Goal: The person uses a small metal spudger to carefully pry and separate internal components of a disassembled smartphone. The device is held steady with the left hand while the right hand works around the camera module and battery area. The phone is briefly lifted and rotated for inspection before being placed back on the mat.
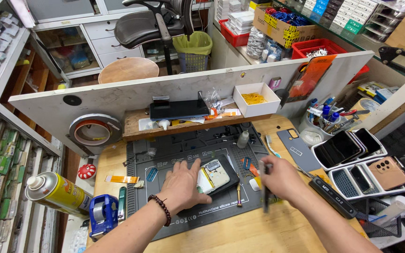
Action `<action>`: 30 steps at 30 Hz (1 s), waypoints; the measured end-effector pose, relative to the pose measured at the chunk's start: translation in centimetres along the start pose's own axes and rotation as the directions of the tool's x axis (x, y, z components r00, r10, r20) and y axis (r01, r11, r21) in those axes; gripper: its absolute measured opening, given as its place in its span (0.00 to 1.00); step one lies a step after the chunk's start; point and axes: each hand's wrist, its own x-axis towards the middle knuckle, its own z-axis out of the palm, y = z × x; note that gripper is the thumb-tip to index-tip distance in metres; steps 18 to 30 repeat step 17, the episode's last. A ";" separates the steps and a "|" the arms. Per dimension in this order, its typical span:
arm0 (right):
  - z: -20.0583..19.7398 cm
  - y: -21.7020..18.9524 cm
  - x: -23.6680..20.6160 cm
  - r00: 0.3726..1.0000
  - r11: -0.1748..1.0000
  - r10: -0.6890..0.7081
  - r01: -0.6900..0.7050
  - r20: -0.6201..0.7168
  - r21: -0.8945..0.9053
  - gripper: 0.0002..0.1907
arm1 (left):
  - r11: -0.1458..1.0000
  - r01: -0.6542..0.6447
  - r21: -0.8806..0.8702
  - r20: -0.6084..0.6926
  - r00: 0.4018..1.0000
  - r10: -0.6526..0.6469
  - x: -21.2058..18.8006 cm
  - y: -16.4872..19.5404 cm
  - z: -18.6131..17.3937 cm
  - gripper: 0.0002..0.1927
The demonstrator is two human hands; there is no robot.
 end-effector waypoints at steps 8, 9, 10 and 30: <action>2.8 -8.7 -2.0 0.976 0.679 -0.085 -0.089 0.199 0.729 0.22 | 0.444 0.285 -0.850 0.325 0.946 0.013 0.3 2.6 0.2 0.20; 3.1 -8.7 -2.2 0.975 0.676 -0.099 -0.079 0.197 0.733 0.22 | 0.438 0.289 -0.851 0.323 0.947 0.001 0.0 2.5 0.2 0.18; 3.5 -8.8 -2.1 0.974 0.671 -0.117 -0.067 0.194 0.738 0.23 | 0.434 0.291 -0.852 0.317 0.948 -0.014 -0.2 2.3 0.0 0.17; 3.9 -6.6 -1.4 0.977 0.659 -0.011 -0.154 0.215 0.737 0.25 | 0.443 0.303 -0.844 0.335 0.942 -0.006 -0.8 1.2 0.8 0.09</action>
